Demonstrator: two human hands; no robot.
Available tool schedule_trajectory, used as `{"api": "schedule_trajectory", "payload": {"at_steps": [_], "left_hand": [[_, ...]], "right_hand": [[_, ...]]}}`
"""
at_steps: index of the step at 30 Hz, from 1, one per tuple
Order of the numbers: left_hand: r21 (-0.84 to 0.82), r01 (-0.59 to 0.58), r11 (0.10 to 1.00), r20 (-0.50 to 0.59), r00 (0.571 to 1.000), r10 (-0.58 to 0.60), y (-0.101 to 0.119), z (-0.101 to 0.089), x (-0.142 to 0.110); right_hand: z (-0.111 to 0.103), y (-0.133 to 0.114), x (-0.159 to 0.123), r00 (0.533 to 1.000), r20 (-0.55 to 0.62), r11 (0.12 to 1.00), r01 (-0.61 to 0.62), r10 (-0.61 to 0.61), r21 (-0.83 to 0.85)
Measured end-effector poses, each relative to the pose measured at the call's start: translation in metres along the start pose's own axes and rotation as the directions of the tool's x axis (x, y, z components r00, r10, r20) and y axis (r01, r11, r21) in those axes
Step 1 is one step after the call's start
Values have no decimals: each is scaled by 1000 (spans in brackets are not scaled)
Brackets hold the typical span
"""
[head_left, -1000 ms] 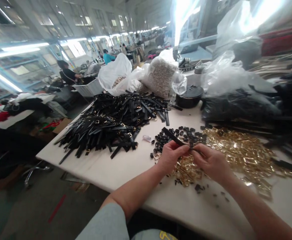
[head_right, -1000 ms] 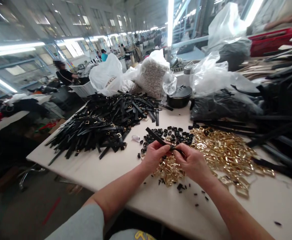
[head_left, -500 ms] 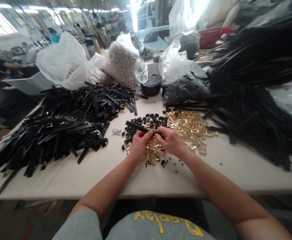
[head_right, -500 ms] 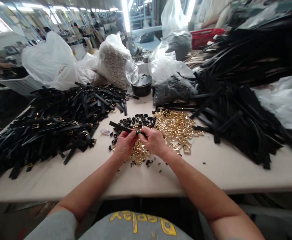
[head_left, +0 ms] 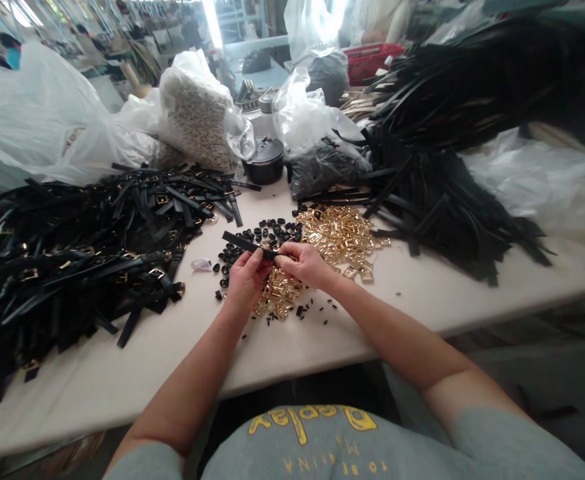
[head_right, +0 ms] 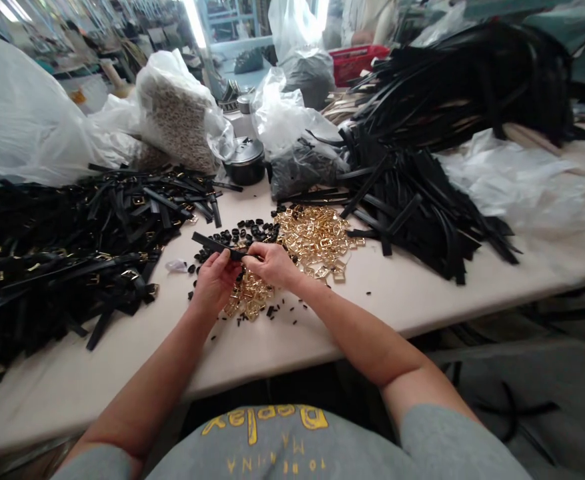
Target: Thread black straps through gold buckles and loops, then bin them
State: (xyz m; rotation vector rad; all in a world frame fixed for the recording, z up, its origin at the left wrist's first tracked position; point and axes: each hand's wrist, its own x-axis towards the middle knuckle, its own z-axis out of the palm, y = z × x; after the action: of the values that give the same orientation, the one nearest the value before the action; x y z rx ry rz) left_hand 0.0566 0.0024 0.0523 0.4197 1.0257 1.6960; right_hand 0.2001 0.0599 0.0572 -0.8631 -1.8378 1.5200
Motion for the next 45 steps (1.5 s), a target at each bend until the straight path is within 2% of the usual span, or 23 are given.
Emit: {"api": "schedule_trajectory", "payload": {"at_steps": [4, 6, 10, 14, 17, 22, 26, 32, 35, 38, 41, 45], "left_hand": [[34, 137, 990, 36, 990, -138, 4, 1, -2], [70, 162, 984, 65, 984, -167, 5, 1, -2], [118, 79, 990, 75, 993, -89, 2, -2, -3], [218, -38, 975, 111, 994, 14, -2, -5, -3], [258, -116, 959, 137, 987, 82, -2, -6, -3], [192, -66, 979, 102, 994, 47, -2, -4, -1], [179, -32, 983, 97, 995, 15, -4, -4, -1], [239, -51, 970, 122, 992, 22, -6, -6, -1], [232, -44, 972, 98, 995, 21, -4, -7, 1], [160, 1, 987, 36, 999, -7, 2, -5, 2], [85, 33, 996, -30, 999, -31, 8, -2, 2], [52, 61, 997, -64, 996, -57, 16, -1, 1]], "right_hand": [[-2, 0, 1, 999, 44, 997, -33, 30, 76], [-2, 1, 2, 997, 74, 993, -44, 36, 110], [-2, 4, 5, 995, 82, 991, -69, 60, 116], [-7, 5, 5, 999, -11, 983, 33, -35, -178], [-10, 2, 3, 994, -1, 948, 103, -108, -302], [-10, -3, -1, 974, 83, 952, 222, -209, -211], [-9, 1, 0, 970, 58, 932, 242, -236, -268], [-12, 7, 2, 965, 73, 915, 264, -253, -304], [-12, 6, 4, 975, 116, 947, 213, -189, -239], [-11, 6, 4, 980, 167, 988, 124, -108, -89], [-11, 8, 4, 980, 174, 995, 91, -97, 45], [-12, 15, 8, 984, 152, 983, 68, -95, 171]]}}
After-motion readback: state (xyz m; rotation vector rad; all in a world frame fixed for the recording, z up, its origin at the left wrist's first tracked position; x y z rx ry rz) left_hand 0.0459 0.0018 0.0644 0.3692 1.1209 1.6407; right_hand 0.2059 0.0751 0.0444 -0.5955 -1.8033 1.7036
